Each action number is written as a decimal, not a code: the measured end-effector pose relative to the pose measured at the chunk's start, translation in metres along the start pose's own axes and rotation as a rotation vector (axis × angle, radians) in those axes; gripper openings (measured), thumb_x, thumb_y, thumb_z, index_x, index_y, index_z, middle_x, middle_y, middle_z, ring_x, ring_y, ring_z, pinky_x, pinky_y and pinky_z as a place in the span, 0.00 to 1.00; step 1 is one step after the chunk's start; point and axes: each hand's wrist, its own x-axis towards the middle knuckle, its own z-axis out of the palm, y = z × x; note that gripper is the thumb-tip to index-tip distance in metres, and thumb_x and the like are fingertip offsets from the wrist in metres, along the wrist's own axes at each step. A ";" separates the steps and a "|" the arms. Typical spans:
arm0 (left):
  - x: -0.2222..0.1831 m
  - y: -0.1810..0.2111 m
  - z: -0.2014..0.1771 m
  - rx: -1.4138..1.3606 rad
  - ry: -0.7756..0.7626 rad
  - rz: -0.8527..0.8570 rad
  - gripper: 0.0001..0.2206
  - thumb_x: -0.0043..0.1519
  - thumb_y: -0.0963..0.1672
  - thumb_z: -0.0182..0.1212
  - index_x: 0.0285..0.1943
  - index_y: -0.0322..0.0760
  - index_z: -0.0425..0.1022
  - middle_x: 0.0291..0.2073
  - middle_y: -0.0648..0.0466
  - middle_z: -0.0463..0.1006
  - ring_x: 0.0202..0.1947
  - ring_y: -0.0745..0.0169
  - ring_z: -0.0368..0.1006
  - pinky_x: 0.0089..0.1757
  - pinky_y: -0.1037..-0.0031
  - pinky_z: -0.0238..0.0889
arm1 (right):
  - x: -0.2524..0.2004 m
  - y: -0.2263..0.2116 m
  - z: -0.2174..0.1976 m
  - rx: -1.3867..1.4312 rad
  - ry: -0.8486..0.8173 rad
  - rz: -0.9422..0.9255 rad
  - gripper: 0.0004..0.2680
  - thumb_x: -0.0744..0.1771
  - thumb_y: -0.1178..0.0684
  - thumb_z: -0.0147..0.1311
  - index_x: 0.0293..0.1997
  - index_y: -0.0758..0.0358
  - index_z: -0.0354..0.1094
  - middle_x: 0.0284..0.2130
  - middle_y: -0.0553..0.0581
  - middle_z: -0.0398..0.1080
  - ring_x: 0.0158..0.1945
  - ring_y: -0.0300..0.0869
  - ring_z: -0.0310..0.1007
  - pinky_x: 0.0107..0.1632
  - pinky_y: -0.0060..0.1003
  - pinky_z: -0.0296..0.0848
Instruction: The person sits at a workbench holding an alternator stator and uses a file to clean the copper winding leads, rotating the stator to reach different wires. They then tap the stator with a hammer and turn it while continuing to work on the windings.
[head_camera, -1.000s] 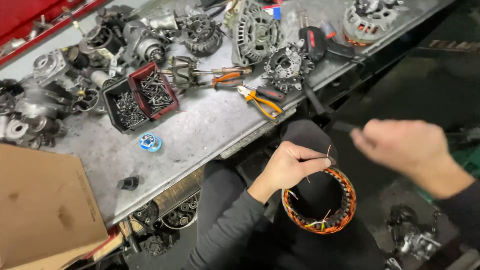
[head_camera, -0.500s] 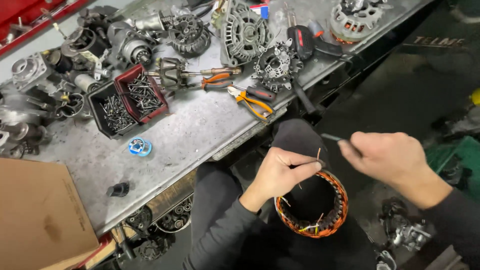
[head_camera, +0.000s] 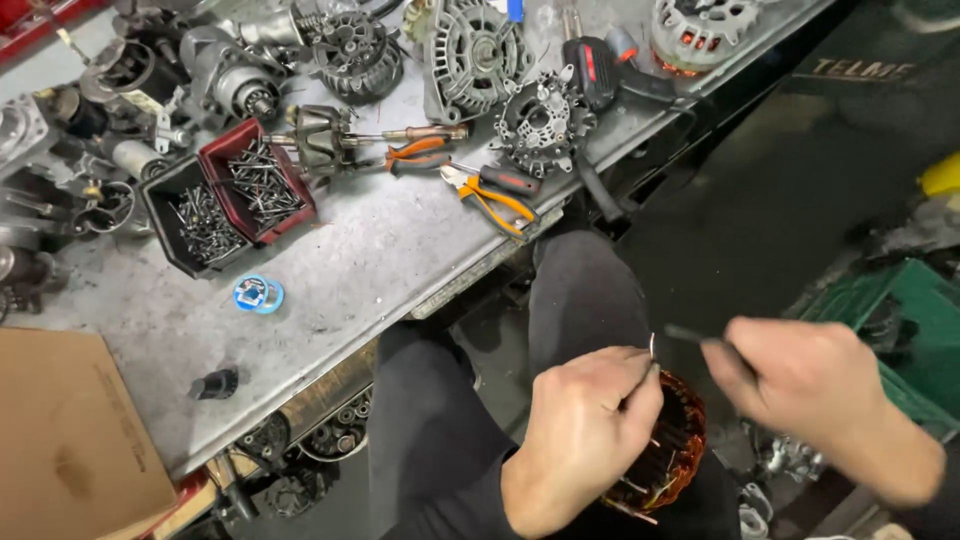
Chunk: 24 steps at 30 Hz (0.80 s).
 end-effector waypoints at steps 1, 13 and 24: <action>0.000 0.000 0.001 -0.004 0.006 0.000 0.05 0.63 0.40 0.61 0.42 0.32 0.80 0.39 0.46 0.83 0.40 0.47 0.81 0.42 0.67 0.75 | -0.001 0.000 0.000 -0.004 -0.002 -0.005 0.17 0.63 0.44 0.62 0.16 0.60 0.59 0.12 0.59 0.62 0.18 0.55 0.67 0.21 0.49 0.64; -0.017 0.010 0.010 0.126 0.029 0.190 0.07 0.64 0.40 0.62 0.46 0.28 0.79 0.43 0.44 0.82 0.48 0.45 0.80 0.53 0.64 0.73 | -0.017 -0.004 -0.016 -0.067 -0.042 -0.003 0.16 0.62 0.43 0.63 0.19 0.59 0.60 0.12 0.58 0.63 0.15 0.53 0.66 0.19 0.49 0.64; -0.029 0.030 0.023 0.255 0.055 0.388 0.09 0.62 0.40 0.64 0.47 0.25 0.78 0.46 0.41 0.81 0.50 0.44 0.79 0.58 0.60 0.71 | -0.053 -0.017 -0.038 -0.058 0.108 -0.120 0.10 0.61 0.46 0.59 0.22 0.57 0.62 0.17 0.55 0.65 0.19 0.51 0.68 0.22 0.44 0.65</action>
